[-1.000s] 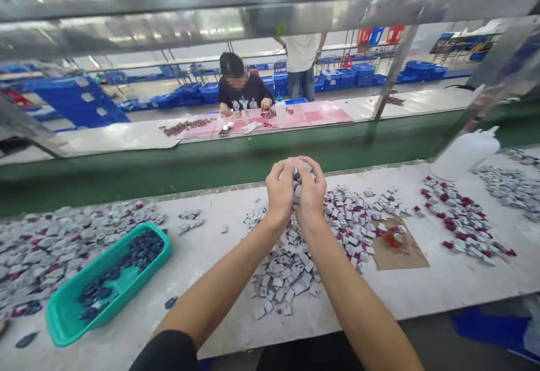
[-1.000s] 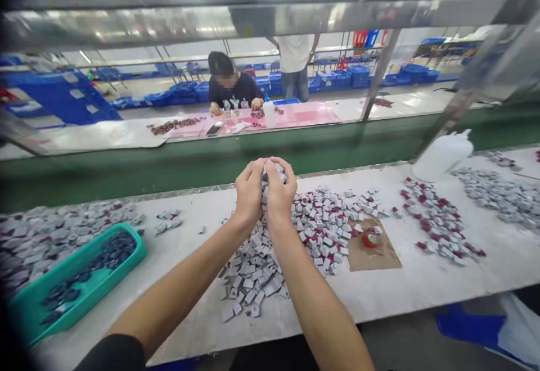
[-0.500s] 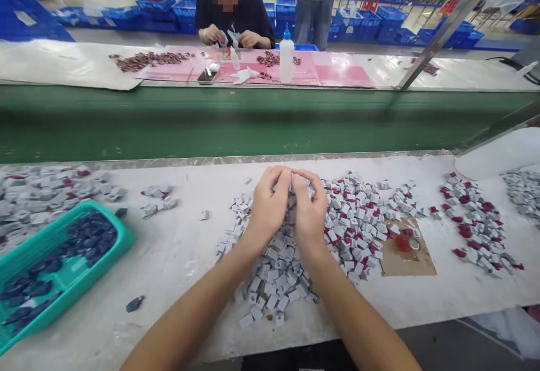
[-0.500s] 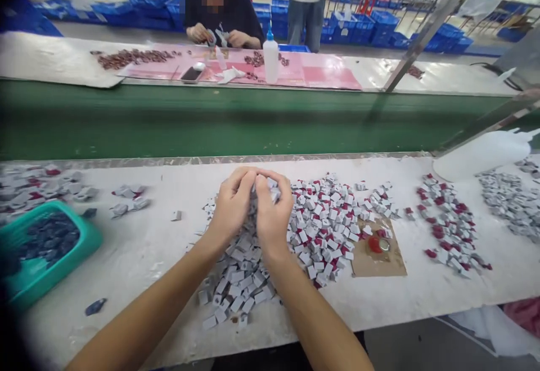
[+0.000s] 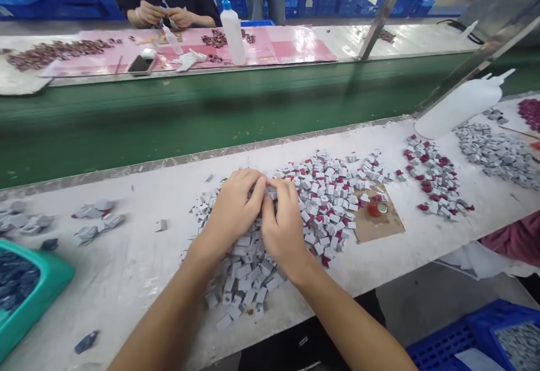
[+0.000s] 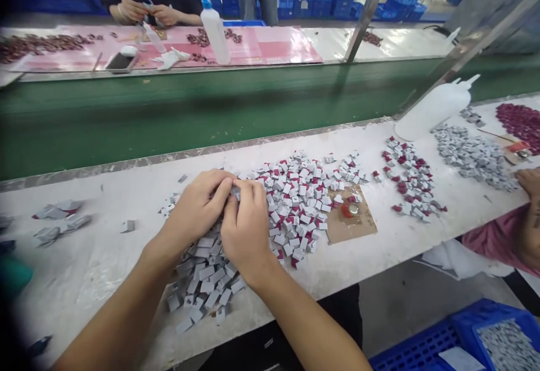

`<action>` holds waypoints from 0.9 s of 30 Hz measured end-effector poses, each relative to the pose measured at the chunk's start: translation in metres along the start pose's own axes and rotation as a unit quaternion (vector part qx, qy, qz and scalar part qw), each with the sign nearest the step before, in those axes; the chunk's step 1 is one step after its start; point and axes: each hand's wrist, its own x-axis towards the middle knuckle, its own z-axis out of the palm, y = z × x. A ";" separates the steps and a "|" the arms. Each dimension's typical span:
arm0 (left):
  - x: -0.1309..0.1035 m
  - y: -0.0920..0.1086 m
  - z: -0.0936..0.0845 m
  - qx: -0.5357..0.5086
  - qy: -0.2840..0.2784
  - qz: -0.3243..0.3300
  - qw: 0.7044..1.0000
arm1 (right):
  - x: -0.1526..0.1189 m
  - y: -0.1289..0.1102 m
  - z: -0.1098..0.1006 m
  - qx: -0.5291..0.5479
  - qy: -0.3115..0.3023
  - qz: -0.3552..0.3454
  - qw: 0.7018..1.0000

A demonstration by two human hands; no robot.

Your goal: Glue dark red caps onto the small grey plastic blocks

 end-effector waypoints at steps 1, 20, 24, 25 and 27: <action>0.001 -0.001 0.001 0.015 -0.012 0.010 1.000 | -0.003 0.002 -0.002 -0.010 -0.005 -0.002 1.000; -0.020 0.024 0.027 0.218 -0.081 0.204 0.951 | -0.141 0.009 -0.127 -0.007 -0.030 -0.128 0.991; -0.028 0.020 0.032 0.242 -0.072 0.239 0.938 | -0.188 0.072 -0.181 -0.072 0.004 0.125 0.990; -0.028 0.020 0.032 0.251 -0.071 0.247 0.933 | -0.190 0.090 -0.187 -0.091 0.035 0.182 0.979; -0.026 0.020 0.031 0.265 -0.063 0.256 0.928 | -0.182 0.122 -0.192 -0.118 0.100 0.257 0.954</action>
